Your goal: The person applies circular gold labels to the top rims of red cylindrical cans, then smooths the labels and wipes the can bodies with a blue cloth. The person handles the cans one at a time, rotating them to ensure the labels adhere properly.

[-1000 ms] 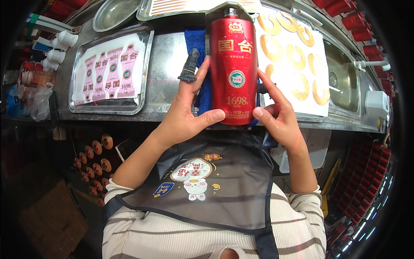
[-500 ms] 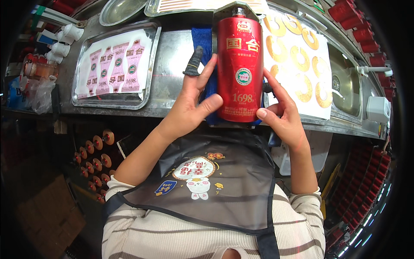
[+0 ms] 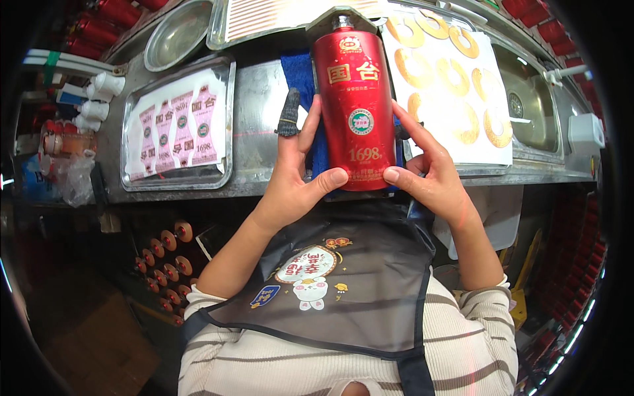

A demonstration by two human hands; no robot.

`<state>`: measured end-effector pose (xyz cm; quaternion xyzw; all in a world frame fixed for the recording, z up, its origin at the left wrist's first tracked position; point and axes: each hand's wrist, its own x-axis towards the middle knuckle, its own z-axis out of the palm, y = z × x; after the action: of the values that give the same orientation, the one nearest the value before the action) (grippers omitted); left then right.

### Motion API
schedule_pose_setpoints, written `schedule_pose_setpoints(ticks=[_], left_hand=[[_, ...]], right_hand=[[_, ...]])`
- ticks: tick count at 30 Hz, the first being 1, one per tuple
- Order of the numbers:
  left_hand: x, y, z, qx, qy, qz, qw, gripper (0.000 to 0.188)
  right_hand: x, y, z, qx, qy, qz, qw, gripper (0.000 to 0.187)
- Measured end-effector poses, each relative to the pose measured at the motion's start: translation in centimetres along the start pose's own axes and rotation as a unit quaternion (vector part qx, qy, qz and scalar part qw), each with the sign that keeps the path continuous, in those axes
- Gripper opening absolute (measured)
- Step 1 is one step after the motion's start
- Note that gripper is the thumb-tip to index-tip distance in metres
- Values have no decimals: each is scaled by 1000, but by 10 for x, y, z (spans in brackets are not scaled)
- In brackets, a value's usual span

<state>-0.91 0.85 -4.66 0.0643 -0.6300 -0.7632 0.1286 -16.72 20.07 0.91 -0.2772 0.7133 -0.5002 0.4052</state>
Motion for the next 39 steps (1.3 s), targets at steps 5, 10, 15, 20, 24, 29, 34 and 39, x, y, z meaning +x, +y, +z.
schedule_pose_setpoints(ticks=[5, 10, 15, 20, 24, 29, 34, 39], left_hand=[[-2, -5, 3, -5, 17, 9, 1000, 102], [1, -1, 5, 8, 24, 17, 1000, 104], [-3, 1, 9, 122, 38, 13, 992, 112], [1, 8, 18, 174, 62, 32, 982, 113], [-3, 12, 16, 159, 47, 19, 986, 117], [-2, 14, 20, 146, 44, 1, 988, 120], [-5, 14, 21, 148, 68, 15, 987, 111], [4, 20, 11, 369, 52, 100, 922, 70]], right_hand=[[1, 2, -1, -35, 13, -32, 999, 93], [3, 2, -3, -19, 17, -38, 999, 82], [31, 36, -53, 233, 180, 6, 956, 37], [38, -2, -54, 336, 199, -5, 921, 34], [13, -53, 4, -45, 149, -237, 959, 37], [32, -75, 14, -302, -27, -364, 881, 31], [138, -97, -4, -319, 111, -439, 833, 23], [89, -64, -5, -206, 224, -406, 862, 22]])
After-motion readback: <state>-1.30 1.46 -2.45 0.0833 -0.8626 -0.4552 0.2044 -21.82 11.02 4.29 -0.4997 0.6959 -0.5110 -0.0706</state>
